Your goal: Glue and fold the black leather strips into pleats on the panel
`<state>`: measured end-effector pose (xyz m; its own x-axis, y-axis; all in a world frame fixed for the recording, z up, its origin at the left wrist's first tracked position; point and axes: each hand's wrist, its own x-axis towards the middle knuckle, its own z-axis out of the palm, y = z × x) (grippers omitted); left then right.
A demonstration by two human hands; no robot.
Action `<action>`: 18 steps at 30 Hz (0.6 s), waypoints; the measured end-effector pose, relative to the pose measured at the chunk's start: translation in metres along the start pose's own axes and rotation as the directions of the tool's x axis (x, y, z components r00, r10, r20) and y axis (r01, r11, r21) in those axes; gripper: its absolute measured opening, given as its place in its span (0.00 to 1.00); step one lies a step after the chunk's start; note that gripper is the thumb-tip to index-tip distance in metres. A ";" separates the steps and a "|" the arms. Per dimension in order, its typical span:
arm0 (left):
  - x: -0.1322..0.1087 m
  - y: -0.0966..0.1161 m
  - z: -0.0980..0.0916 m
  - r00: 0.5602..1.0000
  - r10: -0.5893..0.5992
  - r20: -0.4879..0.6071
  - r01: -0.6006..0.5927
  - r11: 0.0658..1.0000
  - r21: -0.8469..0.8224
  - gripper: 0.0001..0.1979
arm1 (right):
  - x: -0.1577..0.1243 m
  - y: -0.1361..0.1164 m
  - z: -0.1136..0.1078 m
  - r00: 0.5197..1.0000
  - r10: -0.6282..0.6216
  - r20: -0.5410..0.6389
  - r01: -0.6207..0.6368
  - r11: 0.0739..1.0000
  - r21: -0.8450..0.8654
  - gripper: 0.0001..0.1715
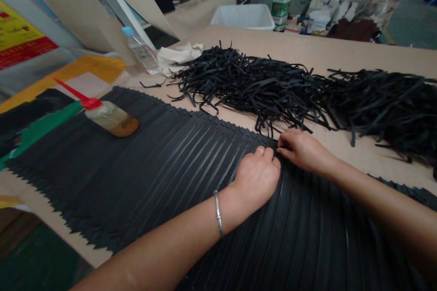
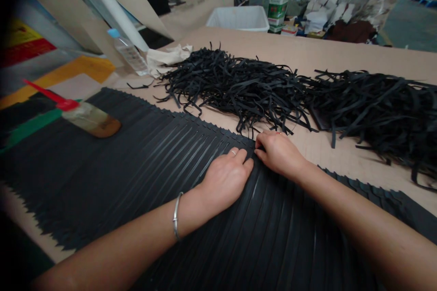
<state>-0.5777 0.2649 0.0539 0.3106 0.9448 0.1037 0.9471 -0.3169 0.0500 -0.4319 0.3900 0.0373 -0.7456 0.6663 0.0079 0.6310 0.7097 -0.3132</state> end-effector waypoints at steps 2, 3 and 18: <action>0.004 0.001 -0.002 1.000 0.012 -0.002 -0.012 1.000 -0.006 0.10 | 0.000 -0.003 0.001 1.000 0.028 -0.003 -0.028 0.999 -0.032 0.02; 0.005 0.002 -0.002 1.000 0.012 -0.006 -0.012 1.000 -0.010 0.10 | 0.000 -0.003 0.001 0.999 0.039 -0.015 -0.040 0.998 -0.053 0.03; -0.023 0.027 -0.028 0.983 -0.158 -0.089 0.144 0.978 -0.152 0.07 | 0.054 -0.012 -0.017 0.953 0.197 -0.229 -0.194 0.980 0.035 0.18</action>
<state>-0.5612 0.2319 0.0809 0.1484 0.9719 0.1829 0.9586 -0.1868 0.2150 -0.4765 0.4214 0.0580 -0.5372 0.8275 0.1636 0.7557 0.5583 -0.3423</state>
